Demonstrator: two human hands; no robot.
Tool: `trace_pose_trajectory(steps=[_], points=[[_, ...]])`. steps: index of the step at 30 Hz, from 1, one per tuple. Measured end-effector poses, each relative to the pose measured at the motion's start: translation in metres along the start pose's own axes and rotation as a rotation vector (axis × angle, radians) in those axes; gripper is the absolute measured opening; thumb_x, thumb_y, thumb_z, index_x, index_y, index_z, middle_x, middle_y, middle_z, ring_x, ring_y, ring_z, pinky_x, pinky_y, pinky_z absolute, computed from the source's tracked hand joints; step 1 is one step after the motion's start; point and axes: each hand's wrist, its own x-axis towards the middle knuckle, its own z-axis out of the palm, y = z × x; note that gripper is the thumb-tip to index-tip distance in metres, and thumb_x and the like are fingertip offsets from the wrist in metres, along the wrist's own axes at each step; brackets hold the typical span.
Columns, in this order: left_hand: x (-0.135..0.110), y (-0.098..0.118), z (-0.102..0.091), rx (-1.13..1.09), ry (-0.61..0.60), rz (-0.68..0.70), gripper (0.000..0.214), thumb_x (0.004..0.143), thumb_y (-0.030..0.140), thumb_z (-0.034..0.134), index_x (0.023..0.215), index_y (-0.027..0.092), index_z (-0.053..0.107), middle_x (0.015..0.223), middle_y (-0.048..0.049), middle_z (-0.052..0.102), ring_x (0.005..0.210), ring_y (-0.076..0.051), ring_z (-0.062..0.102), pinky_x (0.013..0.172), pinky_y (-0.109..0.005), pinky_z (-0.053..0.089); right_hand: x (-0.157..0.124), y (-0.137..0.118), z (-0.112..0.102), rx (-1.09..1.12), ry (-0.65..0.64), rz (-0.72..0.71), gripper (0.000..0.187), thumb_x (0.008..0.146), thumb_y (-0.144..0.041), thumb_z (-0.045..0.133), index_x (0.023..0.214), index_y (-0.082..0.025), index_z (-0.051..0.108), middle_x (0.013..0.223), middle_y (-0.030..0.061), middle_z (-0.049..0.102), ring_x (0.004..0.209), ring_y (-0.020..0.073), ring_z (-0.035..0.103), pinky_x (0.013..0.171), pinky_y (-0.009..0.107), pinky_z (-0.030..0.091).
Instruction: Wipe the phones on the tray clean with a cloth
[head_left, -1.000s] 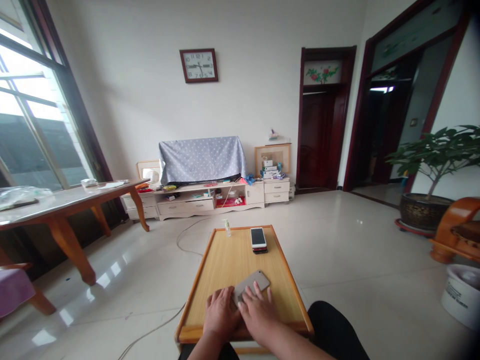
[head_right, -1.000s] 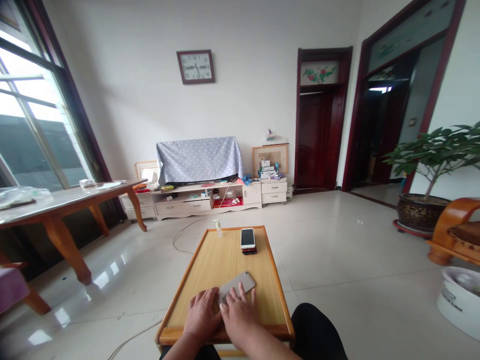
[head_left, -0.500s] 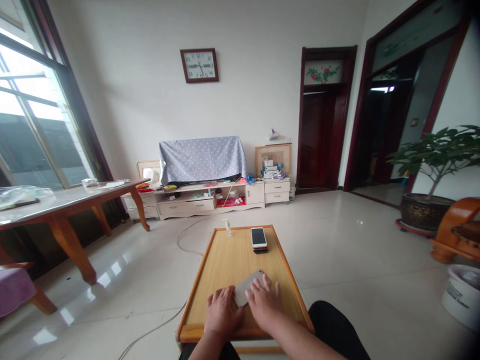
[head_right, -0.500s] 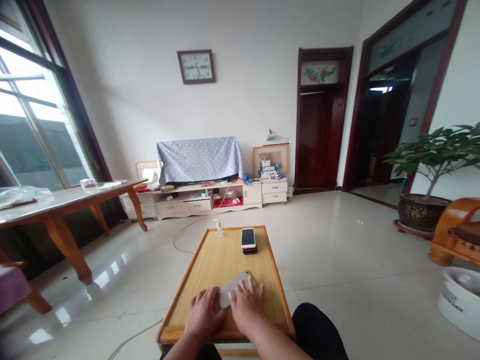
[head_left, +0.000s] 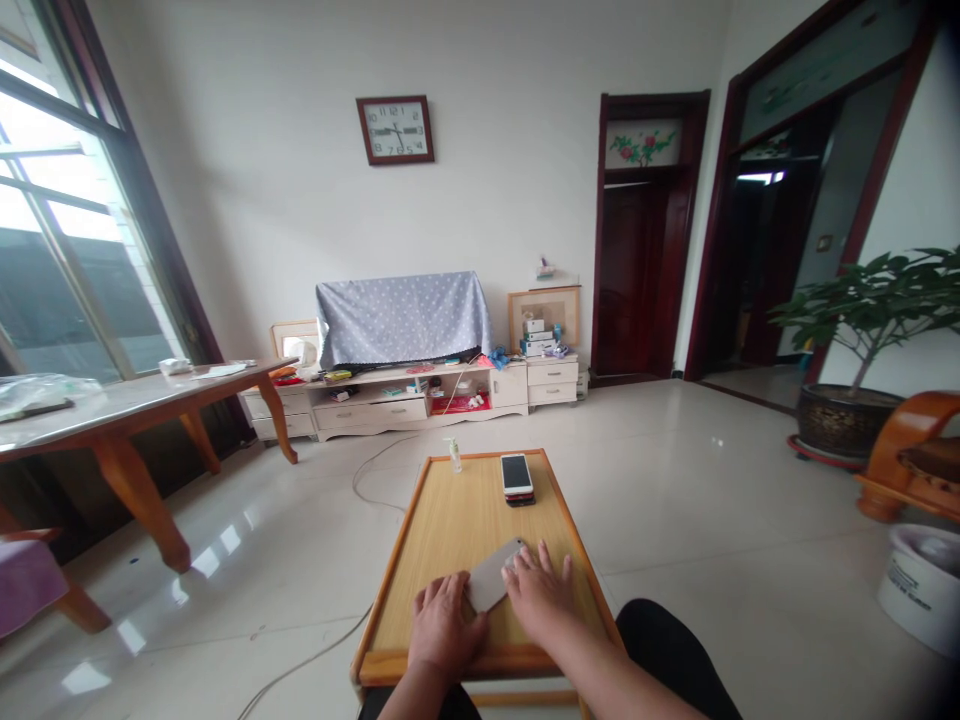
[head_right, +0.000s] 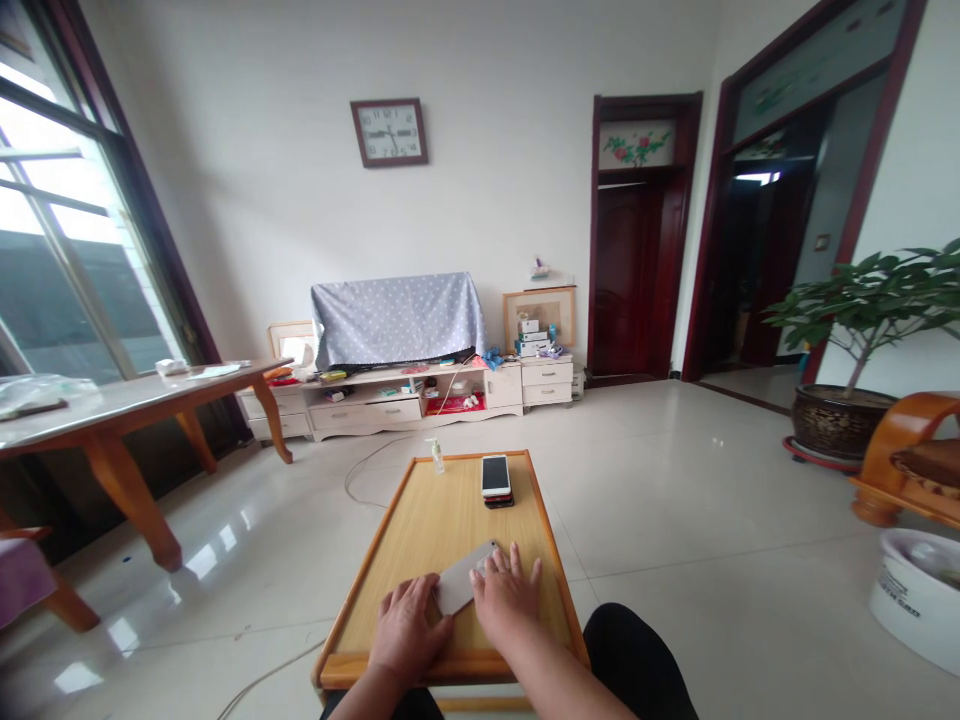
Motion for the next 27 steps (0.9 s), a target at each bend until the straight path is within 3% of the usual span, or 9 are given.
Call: trace_pose_trajectory(steps=[6,14,16,21,23,27], points=[[0.001,-0.003,0.003,-0.017,0.004,0.026,0.045,0.084,0.04,0.052,0.128,0.03,0.056,0.135,-0.0029,0.062,0.13,-0.023,0.047,0.11,-0.037,0.027,-0.025,-0.026,0.024,0.104,-0.046,-0.274,0.06,0.103,-0.055,0.015,0.143,-0.033,0.053,0.154,0.0007,0.047,0.153,0.0299,0.016,0.119,0.063,-0.004],[0.002,-0.003,0.006,-0.01,0.033,0.008,0.054,0.076,0.044,0.061,0.128,0.031,0.056,0.134,-0.0033,0.062,0.129,-0.025,0.048,0.111,-0.037,0.027,0.011,0.007,-0.003,0.012,0.015,0.021,0.061,0.103,-0.051,0.012,0.144,-0.031,0.052,0.159,0.0011,0.038,0.153,0.0318,0.01,0.116,0.069,-0.002],[0.002,-0.004,0.008,-0.026,0.045,0.014,0.053,0.077,0.044,0.06,0.127,0.03,0.056,0.133,-0.0042,0.062,0.128,-0.026,0.049,0.11,-0.038,0.027,0.006,-0.001,0.002,0.023,-0.001,-0.024,0.062,0.103,-0.052,0.012,0.145,-0.029,0.051,0.159,0.0028,0.038,0.153,0.0311,0.012,0.118,0.067,-0.001],[0.002,-0.005,0.008,-0.043,0.03,0.035,0.045,0.083,0.034,0.051,0.127,0.03,0.057,0.133,-0.0032,0.063,0.129,-0.023,0.048,0.11,-0.037,0.028,-0.021,-0.032,0.024,0.106,-0.048,-0.301,0.059,0.103,-0.055,0.015,0.147,-0.034,0.048,0.154,0.0017,0.046,0.152,0.0283,0.02,0.119,0.063,-0.006],[0.001,-0.003,0.005,-0.031,0.016,0.027,0.044,0.085,0.036,0.05,0.128,0.03,0.056,0.135,-0.0036,0.062,0.13,-0.024,0.048,0.111,-0.037,0.027,-0.018,-0.031,0.023,0.108,-0.05,-0.289,0.058,0.103,-0.054,0.015,0.145,-0.035,0.05,0.153,0.0001,0.048,0.152,0.0291,0.018,0.119,0.064,-0.006],[0.0,0.0,0.0,0.008,0.003,0.004,0.052,0.08,0.045,0.058,0.13,0.03,0.055,0.137,-0.0045,0.061,0.13,-0.025,0.048,0.112,-0.038,0.026,0.012,-0.008,0.004,0.044,-0.016,-0.086,0.057,0.103,-0.048,0.014,0.146,-0.032,0.049,0.158,0.0,0.04,0.153,0.0301,0.013,0.117,0.067,-0.004]])
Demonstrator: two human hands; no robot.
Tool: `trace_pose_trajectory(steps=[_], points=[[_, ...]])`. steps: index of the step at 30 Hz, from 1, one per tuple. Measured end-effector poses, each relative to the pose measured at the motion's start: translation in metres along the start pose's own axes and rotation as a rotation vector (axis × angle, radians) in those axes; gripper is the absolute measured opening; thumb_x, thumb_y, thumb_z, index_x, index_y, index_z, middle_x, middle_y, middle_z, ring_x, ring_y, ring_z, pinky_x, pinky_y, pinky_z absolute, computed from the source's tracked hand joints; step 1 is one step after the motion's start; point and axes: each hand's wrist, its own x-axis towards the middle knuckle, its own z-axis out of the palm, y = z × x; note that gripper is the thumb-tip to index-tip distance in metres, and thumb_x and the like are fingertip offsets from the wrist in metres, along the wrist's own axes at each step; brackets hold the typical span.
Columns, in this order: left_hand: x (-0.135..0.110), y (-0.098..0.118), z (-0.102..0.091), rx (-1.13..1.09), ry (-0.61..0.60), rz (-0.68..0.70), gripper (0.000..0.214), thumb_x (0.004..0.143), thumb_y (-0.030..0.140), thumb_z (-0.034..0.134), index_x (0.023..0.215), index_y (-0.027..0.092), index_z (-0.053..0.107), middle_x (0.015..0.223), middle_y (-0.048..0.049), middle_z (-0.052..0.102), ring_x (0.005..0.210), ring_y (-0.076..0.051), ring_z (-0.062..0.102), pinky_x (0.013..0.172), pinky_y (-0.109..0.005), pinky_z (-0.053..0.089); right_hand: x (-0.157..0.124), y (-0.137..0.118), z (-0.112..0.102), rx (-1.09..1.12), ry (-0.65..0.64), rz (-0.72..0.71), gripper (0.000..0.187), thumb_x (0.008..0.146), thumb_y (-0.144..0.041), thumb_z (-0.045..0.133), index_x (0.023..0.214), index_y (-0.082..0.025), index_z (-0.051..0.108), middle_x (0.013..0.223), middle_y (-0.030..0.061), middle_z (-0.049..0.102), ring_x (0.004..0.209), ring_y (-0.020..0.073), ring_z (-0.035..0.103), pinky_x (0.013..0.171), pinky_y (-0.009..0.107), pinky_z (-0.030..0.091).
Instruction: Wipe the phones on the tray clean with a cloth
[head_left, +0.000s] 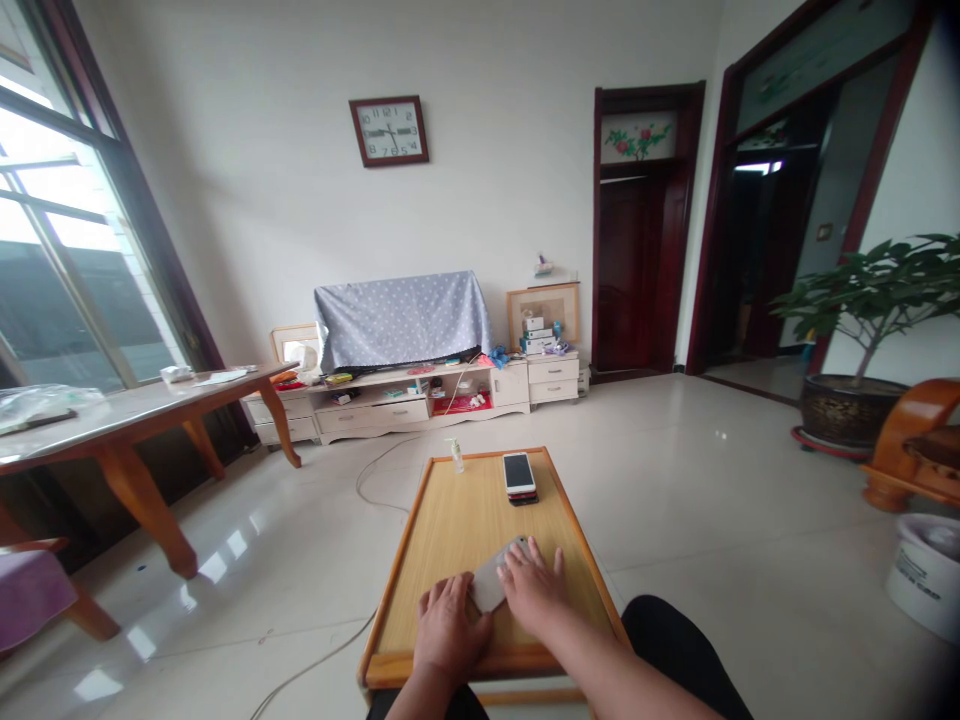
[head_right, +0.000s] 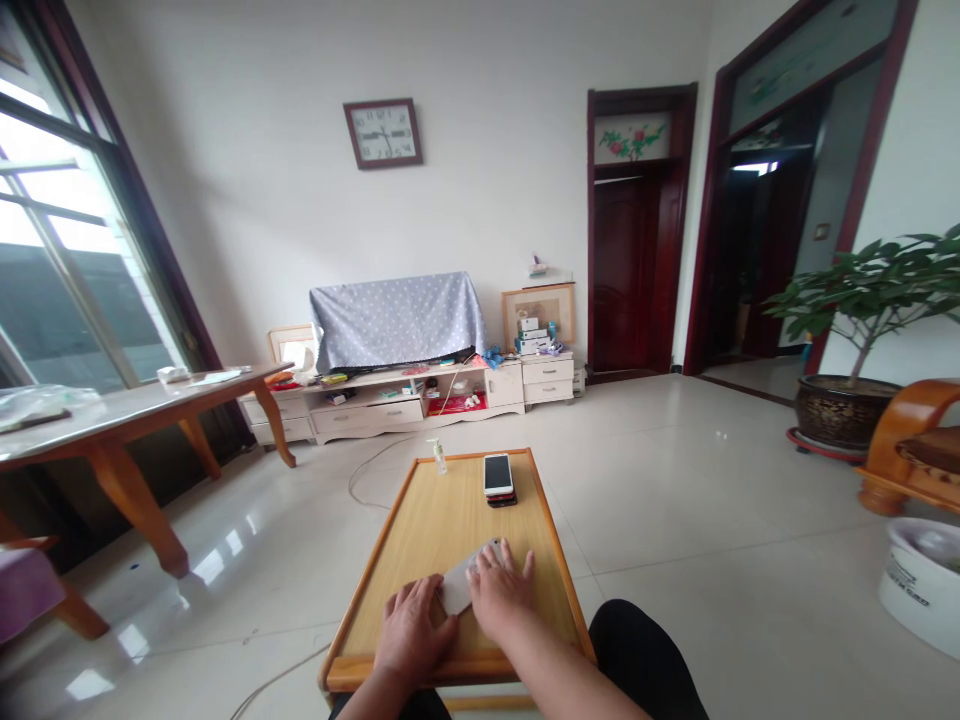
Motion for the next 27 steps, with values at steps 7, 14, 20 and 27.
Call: trace_pose_trajectory(steps=[7,14,20,27], points=[[0.001,-0.002,0.003,-0.025,0.021,0.002,0.047,0.083,0.041,0.055,0.129,0.03,0.056,0.134,-0.0038,0.062,0.128,-0.024,0.048,0.11,-0.037,0.027,-0.006,-0.013,0.011,0.026,-0.018,-0.092,0.058,0.103,-0.051,0.016,0.145,-0.03,0.05,0.156,0.0043,0.044,0.152,0.0291,0.019,0.119,0.065,-0.002],[0.001,-0.001,0.001,-0.043,0.006,0.006,0.043,0.087,0.04,0.05,0.128,0.031,0.057,0.134,-0.0041,0.063,0.129,-0.024,0.049,0.109,-0.037,0.028,-0.009,-0.028,0.017,0.073,-0.028,-0.19,0.055,0.104,-0.049,0.014,0.144,-0.037,0.05,0.152,-0.0008,0.049,0.151,0.0298,0.021,0.117,0.067,-0.004],[0.003,-0.005,0.007,-0.06,0.048,0.006,0.052,0.079,0.045,0.059,0.128,0.03,0.055,0.132,-0.005,0.064,0.126,-0.026,0.05,0.11,-0.038,0.027,0.011,-0.021,0.009,-0.013,-0.009,-0.054,0.055,0.104,-0.045,0.016,0.142,-0.031,0.054,0.153,0.0041,0.047,0.151,0.0286,0.021,0.118,0.064,-0.005],[0.007,-0.008,0.009,-0.038,0.005,0.006,0.053,0.086,0.038,0.052,0.138,0.027,0.047,0.141,-0.0058,0.059,0.131,-0.023,0.048,0.111,-0.035,0.025,0.004,-0.047,0.025,0.077,-0.07,-0.248,0.053,0.104,-0.036,0.016,0.14,-0.033,0.055,0.147,0.0039,0.055,0.15,0.0281,0.024,0.117,0.066,-0.004]])
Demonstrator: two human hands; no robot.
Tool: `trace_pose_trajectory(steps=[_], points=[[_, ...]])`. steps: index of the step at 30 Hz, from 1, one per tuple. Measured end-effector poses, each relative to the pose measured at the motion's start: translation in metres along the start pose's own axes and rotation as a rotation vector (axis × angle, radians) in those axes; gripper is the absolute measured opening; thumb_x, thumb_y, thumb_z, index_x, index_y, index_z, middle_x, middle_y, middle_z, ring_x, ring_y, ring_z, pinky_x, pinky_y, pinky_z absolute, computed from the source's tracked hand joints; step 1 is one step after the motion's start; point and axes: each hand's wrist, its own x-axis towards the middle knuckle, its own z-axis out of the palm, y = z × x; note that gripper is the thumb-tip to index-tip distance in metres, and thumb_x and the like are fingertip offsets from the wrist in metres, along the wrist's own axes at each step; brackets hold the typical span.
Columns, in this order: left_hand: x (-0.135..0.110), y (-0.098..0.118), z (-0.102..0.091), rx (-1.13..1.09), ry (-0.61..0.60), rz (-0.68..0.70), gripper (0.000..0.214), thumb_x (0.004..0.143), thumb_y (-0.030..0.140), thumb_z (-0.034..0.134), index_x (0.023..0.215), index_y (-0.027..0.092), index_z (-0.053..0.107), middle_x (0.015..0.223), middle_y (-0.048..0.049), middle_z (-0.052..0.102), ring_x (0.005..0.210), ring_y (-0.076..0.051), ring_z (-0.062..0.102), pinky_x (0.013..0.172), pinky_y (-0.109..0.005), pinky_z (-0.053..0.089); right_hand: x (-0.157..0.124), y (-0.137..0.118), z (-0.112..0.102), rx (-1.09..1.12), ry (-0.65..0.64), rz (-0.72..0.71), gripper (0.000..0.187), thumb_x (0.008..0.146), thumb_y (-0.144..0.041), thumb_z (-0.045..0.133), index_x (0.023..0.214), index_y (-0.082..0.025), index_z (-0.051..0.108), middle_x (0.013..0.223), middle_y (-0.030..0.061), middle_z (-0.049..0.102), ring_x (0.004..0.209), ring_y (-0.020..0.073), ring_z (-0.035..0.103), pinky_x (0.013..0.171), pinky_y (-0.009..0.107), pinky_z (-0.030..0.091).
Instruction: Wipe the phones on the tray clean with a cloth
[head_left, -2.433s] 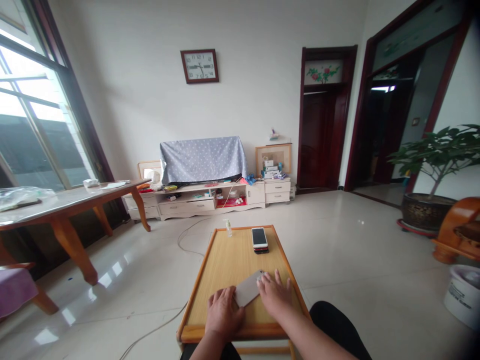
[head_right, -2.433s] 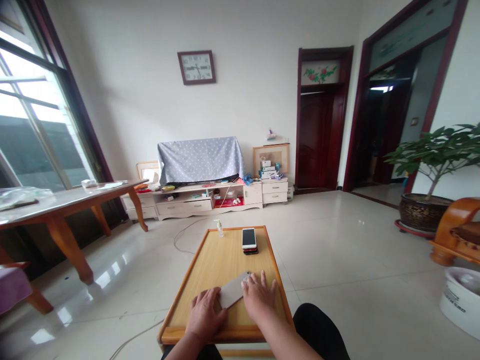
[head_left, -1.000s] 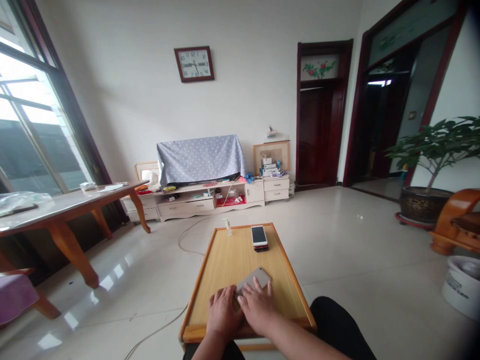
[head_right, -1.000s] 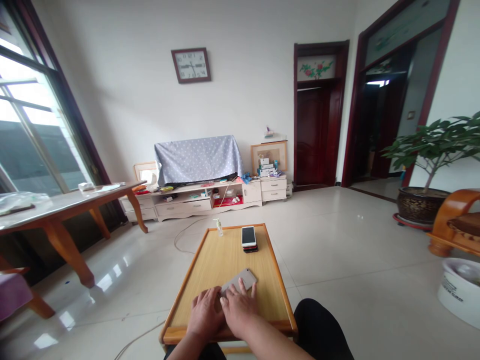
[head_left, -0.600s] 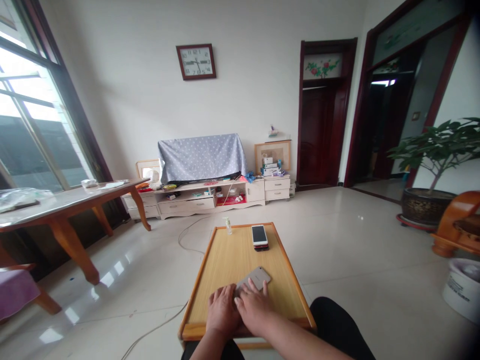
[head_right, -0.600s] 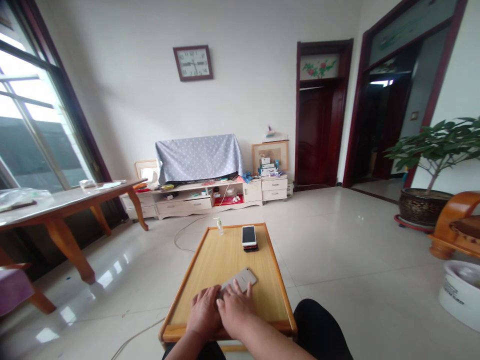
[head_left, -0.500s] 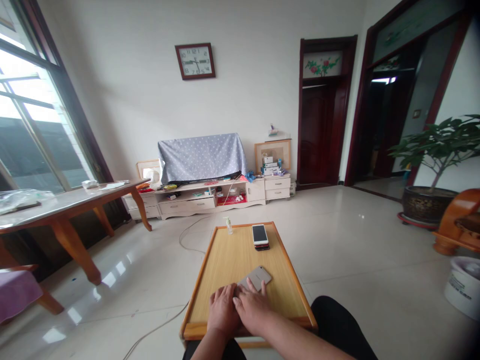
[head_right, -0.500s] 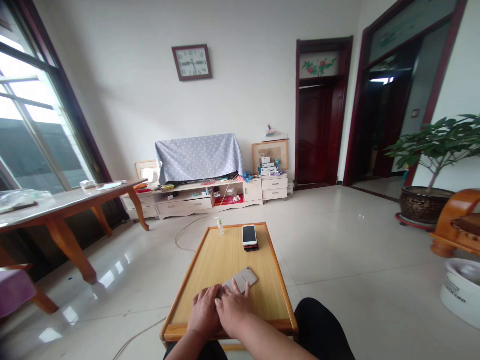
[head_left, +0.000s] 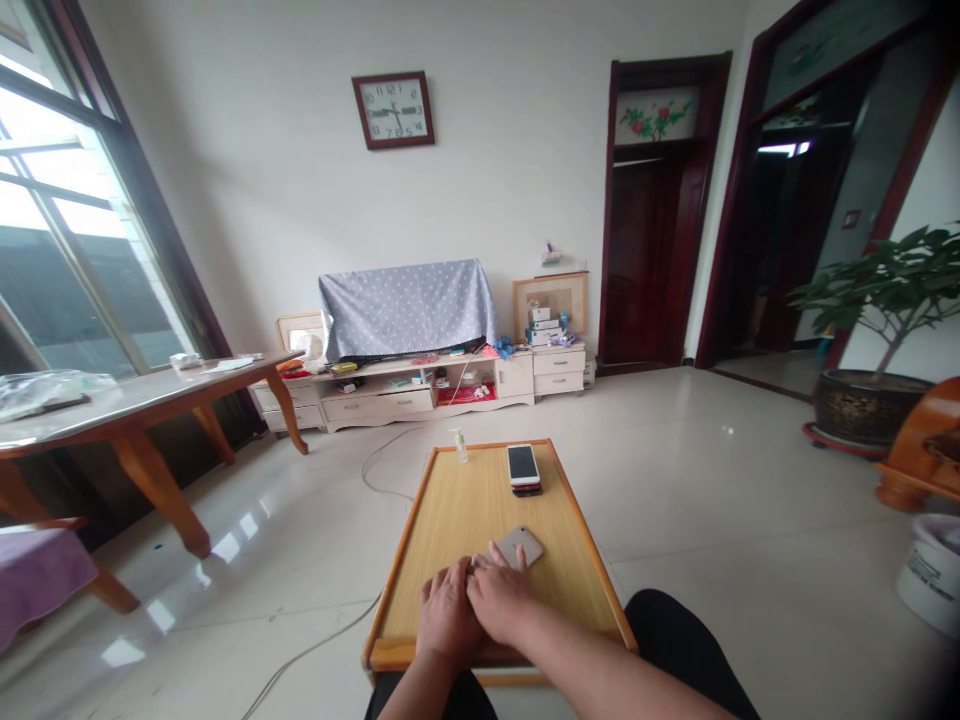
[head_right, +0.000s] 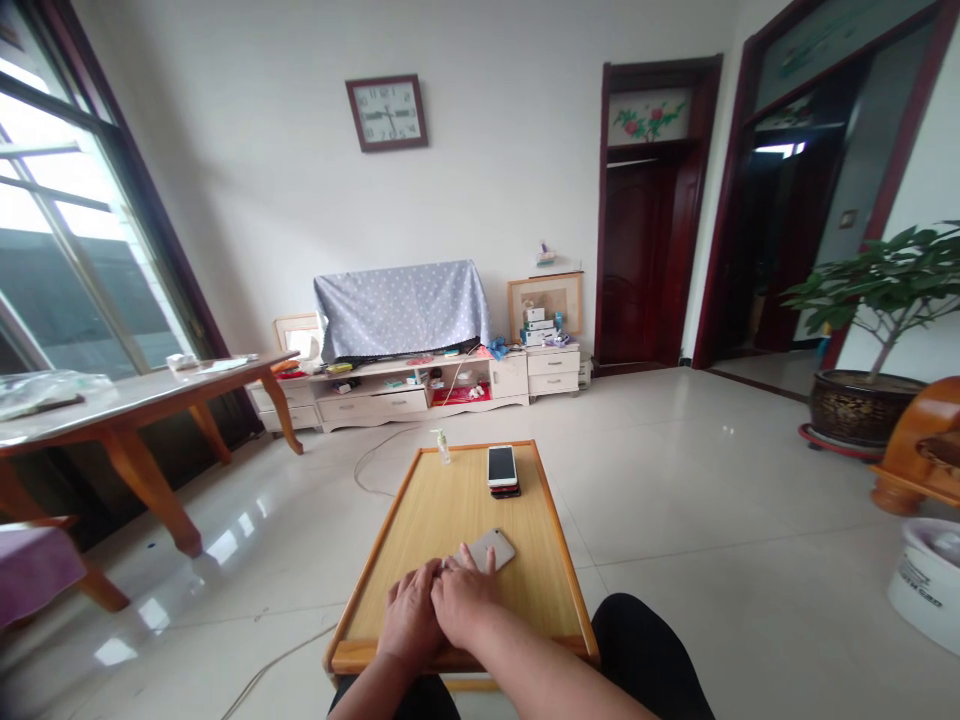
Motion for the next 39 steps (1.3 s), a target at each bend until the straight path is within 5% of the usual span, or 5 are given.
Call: trace_pose_trajectory(steps=[7,14,21,26,39], points=[[0.001,0.005,0.0,0.056,0.011,-0.016,0.058,0.081,0.047,0.057,0.135,0.029,0.05,0.137,-0.0047,0.061,0.129,-0.024,0.049,0.111,-0.037,0.027,0.022,0.04,-0.032,-0.032,0.052,0.201,0.051,0.103,-0.037,0.019,0.127,-0.031,0.063,0.148,0.0031,0.054,0.15,0.0283,0.022,0.116,0.067,-0.003],[-0.001,0.005,0.001,0.052,0.035,-0.022,0.057,0.078,0.044,0.059,0.133,0.029,0.052,0.135,-0.0047,0.062,0.129,-0.024,0.049,0.111,-0.037,0.027,-0.011,0.075,-0.027,-0.085,0.114,0.27,0.053,0.103,-0.04,0.019,0.145,-0.029,0.049,0.159,0.0019,0.039,0.152,0.03,0.017,0.117,0.067,-0.003],[0.0,0.003,0.005,0.005,0.043,-0.022,0.056,0.079,0.047,0.059,0.131,0.028,0.053,0.134,-0.0062,0.063,0.129,-0.026,0.05,0.111,-0.038,0.028,-0.052,0.049,-0.004,-0.036,0.139,0.061,0.052,0.104,-0.04,0.019,0.141,-0.029,0.055,0.152,0.0041,0.05,0.151,0.0274,0.022,0.12,0.06,-0.005],[0.003,-0.002,0.009,0.062,-0.006,-0.019,0.058,0.085,0.045,0.052,0.139,0.026,0.046,0.14,-0.0066,0.059,0.131,-0.023,0.048,0.111,-0.036,0.027,-0.038,0.022,0.0,0.035,0.068,-0.059,0.05,0.104,-0.036,0.021,0.138,-0.029,0.056,0.148,0.0042,0.054,0.149,0.0279,0.026,0.119,0.064,0.001],[0.003,-0.005,0.011,-0.015,0.069,-0.028,0.066,0.075,0.045,0.06,0.137,0.026,0.049,0.135,-0.008,0.061,0.128,-0.026,0.05,0.11,-0.037,0.027,-0.007,0.048,-0.02,-0.071,0.136,0.189,0.052,0.104,-0.042,0.019,0.136,-0.032,0.059,0.15,0.0018,0.052,0.151,0.0299,0.022,0.117,0.067,-0.004]])
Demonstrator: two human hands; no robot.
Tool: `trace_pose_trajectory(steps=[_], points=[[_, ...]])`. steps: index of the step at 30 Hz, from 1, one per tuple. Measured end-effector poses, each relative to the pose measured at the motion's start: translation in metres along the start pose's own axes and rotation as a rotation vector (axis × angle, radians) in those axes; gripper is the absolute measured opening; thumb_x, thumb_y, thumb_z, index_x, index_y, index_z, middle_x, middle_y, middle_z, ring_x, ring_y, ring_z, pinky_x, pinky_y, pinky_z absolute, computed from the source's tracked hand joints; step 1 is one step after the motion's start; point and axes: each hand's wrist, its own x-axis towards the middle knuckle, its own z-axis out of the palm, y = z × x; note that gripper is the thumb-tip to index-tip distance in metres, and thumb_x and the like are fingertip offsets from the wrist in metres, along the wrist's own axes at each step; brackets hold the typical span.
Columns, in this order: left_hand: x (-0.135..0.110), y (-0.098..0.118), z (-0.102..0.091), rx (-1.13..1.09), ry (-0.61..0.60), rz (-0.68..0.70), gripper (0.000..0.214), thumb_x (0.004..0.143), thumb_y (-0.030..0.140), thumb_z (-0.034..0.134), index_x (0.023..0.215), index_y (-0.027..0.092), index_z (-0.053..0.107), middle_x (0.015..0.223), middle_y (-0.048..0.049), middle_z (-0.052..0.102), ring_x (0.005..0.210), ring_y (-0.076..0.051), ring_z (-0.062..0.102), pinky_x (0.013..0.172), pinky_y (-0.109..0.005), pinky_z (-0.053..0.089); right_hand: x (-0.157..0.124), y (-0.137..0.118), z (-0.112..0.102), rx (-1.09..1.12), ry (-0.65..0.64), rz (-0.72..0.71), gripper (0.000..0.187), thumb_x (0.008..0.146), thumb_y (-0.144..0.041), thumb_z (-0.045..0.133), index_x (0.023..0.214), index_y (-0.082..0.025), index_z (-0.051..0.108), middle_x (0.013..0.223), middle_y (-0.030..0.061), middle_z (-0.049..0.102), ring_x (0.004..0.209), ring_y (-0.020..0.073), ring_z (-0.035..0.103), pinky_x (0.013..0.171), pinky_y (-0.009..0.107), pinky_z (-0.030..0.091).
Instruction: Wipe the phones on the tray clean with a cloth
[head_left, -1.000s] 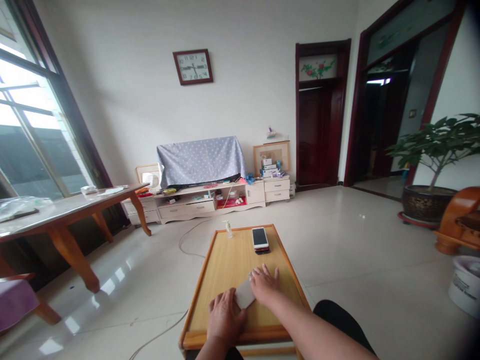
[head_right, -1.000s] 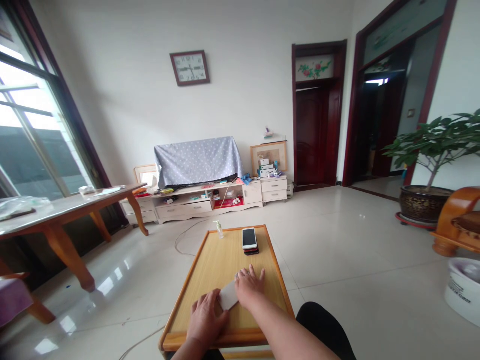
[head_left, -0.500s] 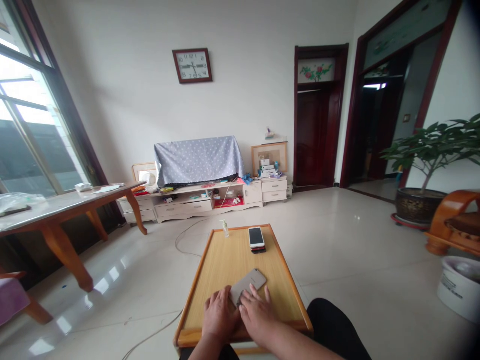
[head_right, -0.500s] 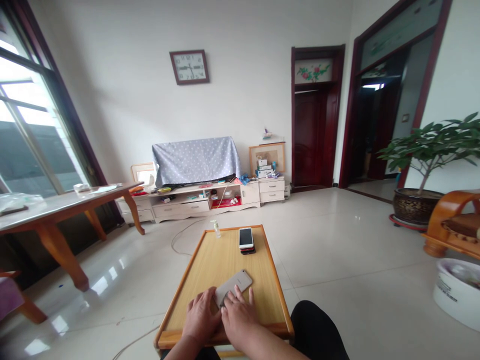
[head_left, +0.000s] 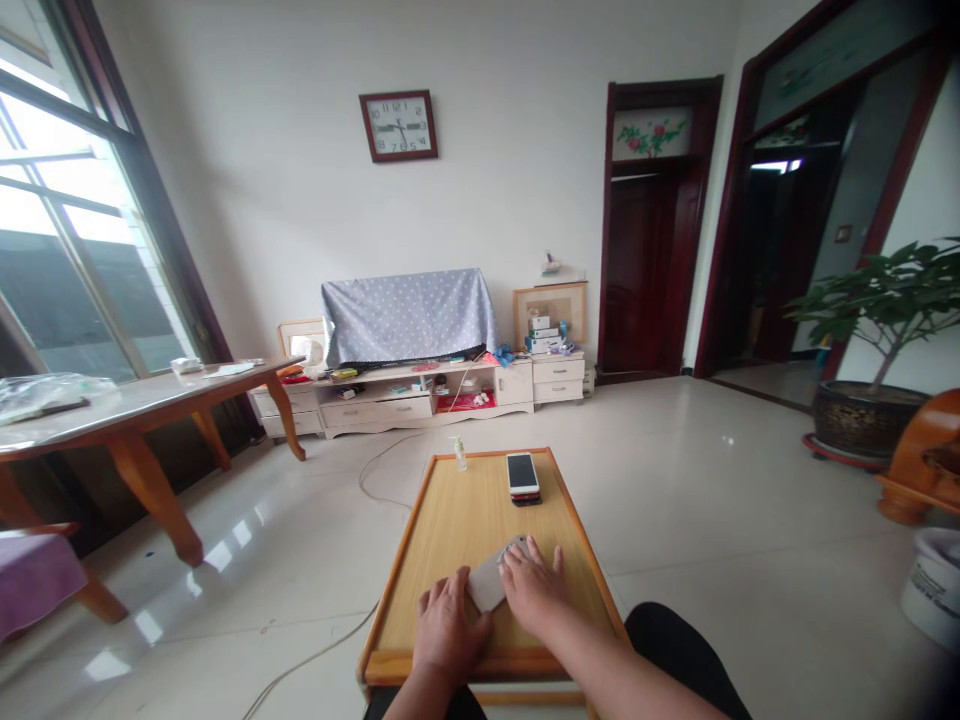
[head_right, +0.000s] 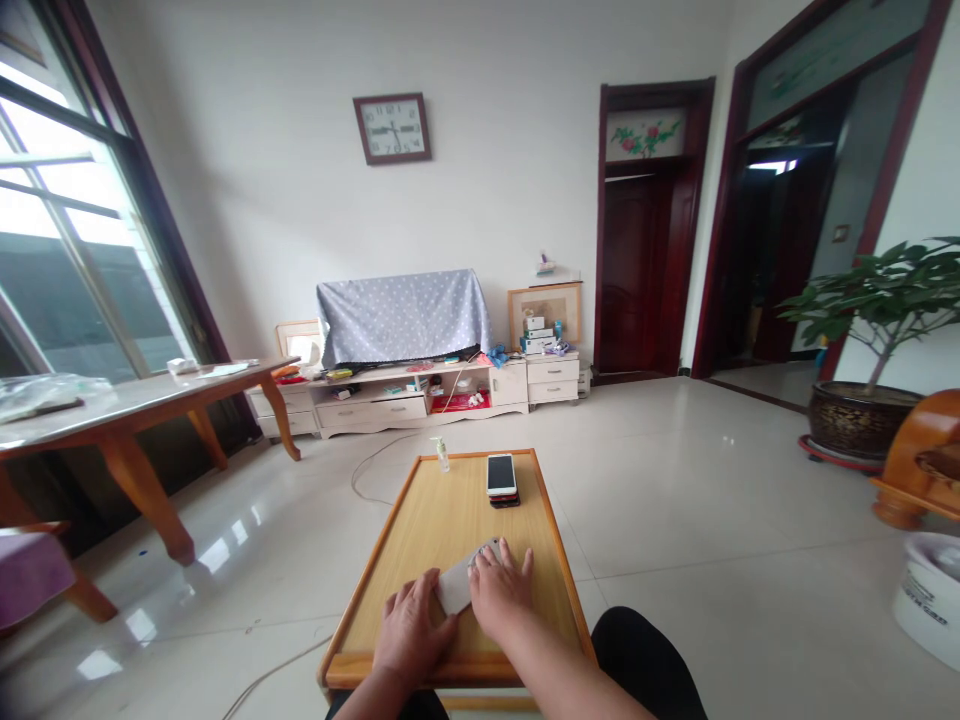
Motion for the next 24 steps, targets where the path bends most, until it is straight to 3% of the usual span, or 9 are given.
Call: trace_pose_trajectory(steps=[5,8,12,16,19,24], points=[[-0.001,-0.002,0.0,-0.004,-0.002,0.007,0.063,0.078,0.047,0.058,0.136,0.026,0.049,0.134,-0.0075,0.062,0.128,-0.025,0.05,0.11,-0.037,0.028,-0.04,-0.009,0.008,0.048,-0.008,-0.104,0.053,0.105,-0.044,0.019,0.135,-0.033,0.06,0.148,0.002,0.054,0.15,0.0297,0.024,0.118,0.065,-0.003],[-0.001,-0.005,0.002,0.011,-0.022,0.022,0.06,0.08,0.039,0.054,0.138,0.025,0.047,0.136,-0.0073,0.062,0.127,-0.024,0.05,0.109,-0.036,0.028,-0.053,-0.024,0.011,0.096,-0.023,-0.178,0.053,0.105,-0.043,0.017,0.132,-0.033,0.062,0.144,0.0027,0.058,0.149,0.0286,0.027,0.119,0.064,-0.001],[0.0,-0.009,0.005,0.039,-0.036,0.023,0.062,0.086,0.03,0.046,0.146,0.021,0.039,0.141,-0.0092,0.059,0.131,-0.022,0.048,0.11,-0.036,0.026,-0.043,-0.038,0.012,0.111,-0.053,-0.217,0.054,0.105,-0.036,0.016,0.132,-0.031,0.063,0.141,0.0037,0.061,0.149,0.029,0.028,0.118,0.066,0.001],[0.002,-0.012,0.006,0.05,-0.051,0.042,0.07,0.088,0.031,0.044,0.155,0.017,0.027,0.147,-0.0101,0.055,0.133,-0.023,0.046,0.112,-0.037,0.023,-0.021,-0.05,0.013,0.051,-0.107,-0.26,0.053,0.103,-0.029,0.019,0.139,-0.028,0.057,0.143,0.0067,0.058,0.15,0.0298,0.026,0.116,0.07,-0.003],[0.002,-0.012,0.006,0.029,-0.049,0.056,0.076,0.089,0.033,0.045,0.158,0.017,0.019,0.147,-0.0099,0.054,0.134,-0.024,0.046,0.113,-0.038,0.022,-0.01,-0.059,0.013,0.019,-0.122,-0.242,0.054,0.102,-0.026,0.019,0.142,-0.025,0.055,0.147,0.0085,0.055,0.15,0.0288,0.025,0.118,0.067,-0.005],[0.001,-0.009,0.002,0.023,-0.081,0.034,0.08,0.088,0.033,0.046,0.16,0.018,0.013,0.147,-0.0101,0.055,0.133,-0.024,0.046,0.113,-0.037,0.022,-0.017,-0.058,0.012,0.076,-0.103,-0.202,0.052,0.101,-0.028,0.022,0.142,-0.029,0.054,0.145,0.0056,0.057,0.15,0.028,0.027,0.12,0.063,0.0]])
